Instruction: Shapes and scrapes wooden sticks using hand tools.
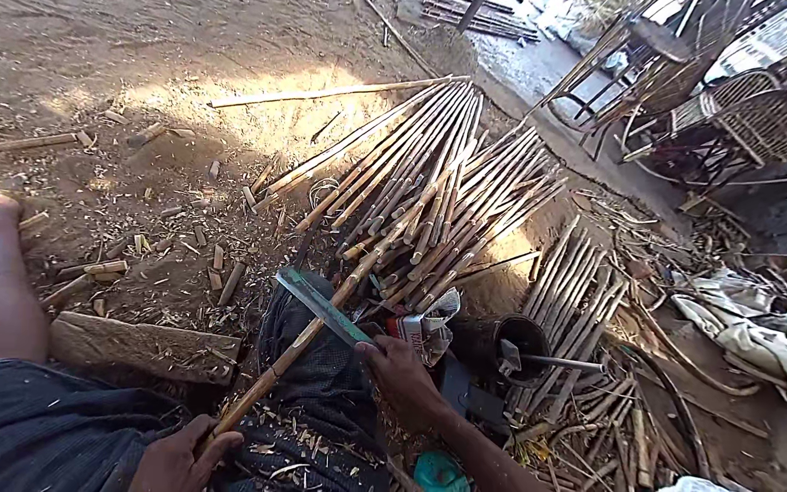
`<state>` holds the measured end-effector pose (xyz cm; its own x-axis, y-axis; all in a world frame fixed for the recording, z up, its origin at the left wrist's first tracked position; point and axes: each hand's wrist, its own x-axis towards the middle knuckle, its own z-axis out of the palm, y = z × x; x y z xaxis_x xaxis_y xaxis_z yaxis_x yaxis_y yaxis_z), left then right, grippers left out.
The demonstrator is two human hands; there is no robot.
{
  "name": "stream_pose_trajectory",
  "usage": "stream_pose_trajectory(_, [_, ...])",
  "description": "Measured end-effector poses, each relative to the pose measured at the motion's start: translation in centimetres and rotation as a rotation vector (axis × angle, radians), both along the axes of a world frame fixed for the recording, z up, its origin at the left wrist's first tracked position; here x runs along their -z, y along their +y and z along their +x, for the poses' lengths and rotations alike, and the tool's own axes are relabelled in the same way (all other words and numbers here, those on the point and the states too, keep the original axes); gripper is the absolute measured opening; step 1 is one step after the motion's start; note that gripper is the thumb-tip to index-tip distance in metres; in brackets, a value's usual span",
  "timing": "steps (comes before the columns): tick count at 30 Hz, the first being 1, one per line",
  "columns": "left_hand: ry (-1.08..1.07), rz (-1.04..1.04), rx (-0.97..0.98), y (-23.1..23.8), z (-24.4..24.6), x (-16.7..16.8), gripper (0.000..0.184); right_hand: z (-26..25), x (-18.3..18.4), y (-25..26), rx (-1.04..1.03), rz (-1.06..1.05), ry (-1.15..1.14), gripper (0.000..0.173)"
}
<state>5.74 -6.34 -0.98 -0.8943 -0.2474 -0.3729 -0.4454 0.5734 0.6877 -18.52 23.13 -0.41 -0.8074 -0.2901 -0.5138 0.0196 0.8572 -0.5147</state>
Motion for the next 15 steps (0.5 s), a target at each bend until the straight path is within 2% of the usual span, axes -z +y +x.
stream_pose_trajectory(3, [0.014, -0.011, -0.006, 0.3, -0.5, 0.6, 0.054, -0.9, 1.1, 0.3, 0.177, -0.107, 0.017, 0.053])
stream_pose_trajectory(4, [0.008, -0.007, -0.009, 0.2, -0.5, 0.7, 0.054, 0.0, 1.1, 0.1, 0.126, -0.116, -0.008, 0.053])
stream_pose_trajectory(6, [-0.006, 0.012, -0.018, -0.1, -0.6, 0.7, 0.052, 2.1, 0.5, -0.4, -0.149, -0.06, -0.073, 0.055])
stream_pose_trajectory(7, [-0.014, 0.022, -0.017, -0.3, -0.6, 0.8, 0.051, 2.8, 0.4, -0.3, -0.212, -0.039, -0.074, 0.056])
stream_pose_trajectory(8, [-0.025, 0.041, -0.01, -0.4, -0.5, 0.8, 0.05, 2.6, 0.3, -0.1, -0.15, -0.045, -0.059, 0.056])
stream_pose_trajectory(11, [-0.103, 0.095, 0.006, -0.6, -0.9, 0.7, 0.05, -0.1, 2.0, 0.9, 0.219, -0.099, 0.034, 0.054])
stream_pose_trajectory(12, [-0.159, 0.092, 0.008, -0.6, -1.2, 0.3, 0.051, -0.1, 2.1, 0.8, 0.189, -0.082, 0.054, 0.055])
stream_pose_trajectory(15, [-0.243, 0.053, 0.008, -0.5, -1.6, -0.5, 0.054, 2.5, 1.1, 0.0, -0.183, -0.007, 0.031, 0.058])
